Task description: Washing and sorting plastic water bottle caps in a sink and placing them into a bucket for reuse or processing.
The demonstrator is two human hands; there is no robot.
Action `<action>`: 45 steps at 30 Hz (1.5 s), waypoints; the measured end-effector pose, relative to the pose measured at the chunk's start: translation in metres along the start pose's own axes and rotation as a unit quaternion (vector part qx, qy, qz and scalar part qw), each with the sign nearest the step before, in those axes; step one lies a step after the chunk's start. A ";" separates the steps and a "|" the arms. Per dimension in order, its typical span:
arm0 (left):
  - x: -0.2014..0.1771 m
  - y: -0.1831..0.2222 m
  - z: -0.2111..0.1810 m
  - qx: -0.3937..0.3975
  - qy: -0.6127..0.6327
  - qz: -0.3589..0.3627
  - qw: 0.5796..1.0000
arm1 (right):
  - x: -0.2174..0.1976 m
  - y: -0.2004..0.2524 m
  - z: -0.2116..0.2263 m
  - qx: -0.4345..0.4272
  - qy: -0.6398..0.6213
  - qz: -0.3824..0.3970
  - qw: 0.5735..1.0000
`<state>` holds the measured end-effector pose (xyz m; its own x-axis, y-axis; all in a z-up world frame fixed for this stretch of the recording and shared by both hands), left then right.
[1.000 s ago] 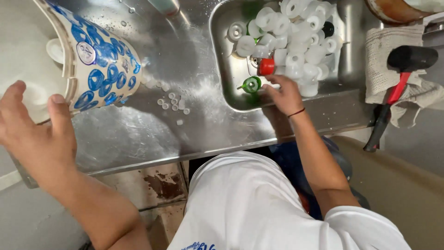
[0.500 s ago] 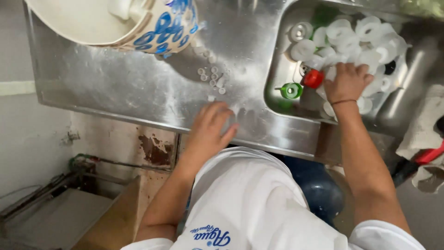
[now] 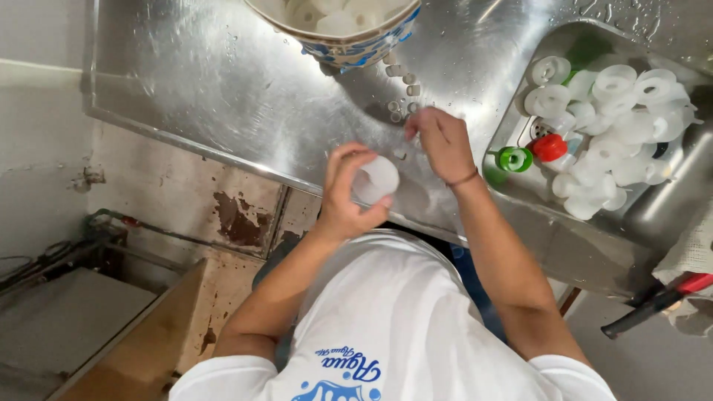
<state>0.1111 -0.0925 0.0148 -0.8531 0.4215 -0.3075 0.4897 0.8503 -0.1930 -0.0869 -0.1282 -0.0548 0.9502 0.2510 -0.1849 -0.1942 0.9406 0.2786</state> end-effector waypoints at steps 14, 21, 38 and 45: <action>-0.041 -0.001 0.095 -0.172 0.471 -0.010 0.865 | 0.035 -0.043 0.025 0.083 0.102 0.019 0.991; 0.038 -0.026 0.113 -0.221 0.534 0.115 0.808 | 0.057 0.046 0.094 -0.088 -0.087 -0.141 0.982; 0.061 -0.030 0.083 -0.308 0.362 0.236 0.848 | 0.061 0.069 0.077 -0.077 -0.004 -0.179 0.981; -0.011 -0.089 -0.040 -0.009 0.181 0.200 0.963 | 0.046 0.083 0.131 -0.218 0.049 -0.223 0.949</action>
<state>0.0696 -0.1607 0.0724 -0.6044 0.7966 -0.0080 0.7923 0.6000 -0.1102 -0.0273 -0.0681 0.0829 0.9386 -0.1945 -0.2850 0.1193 0.9580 -0.2609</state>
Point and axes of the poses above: each hand's wrist, its own y-axis away from the middle knuckle, its own x-axis out of the palm, z = x × y, the point moved 8 cm from there along -y, towards the middle knuckle, and after that the axes turned 14 degrees about z, right-handed, at the moved point
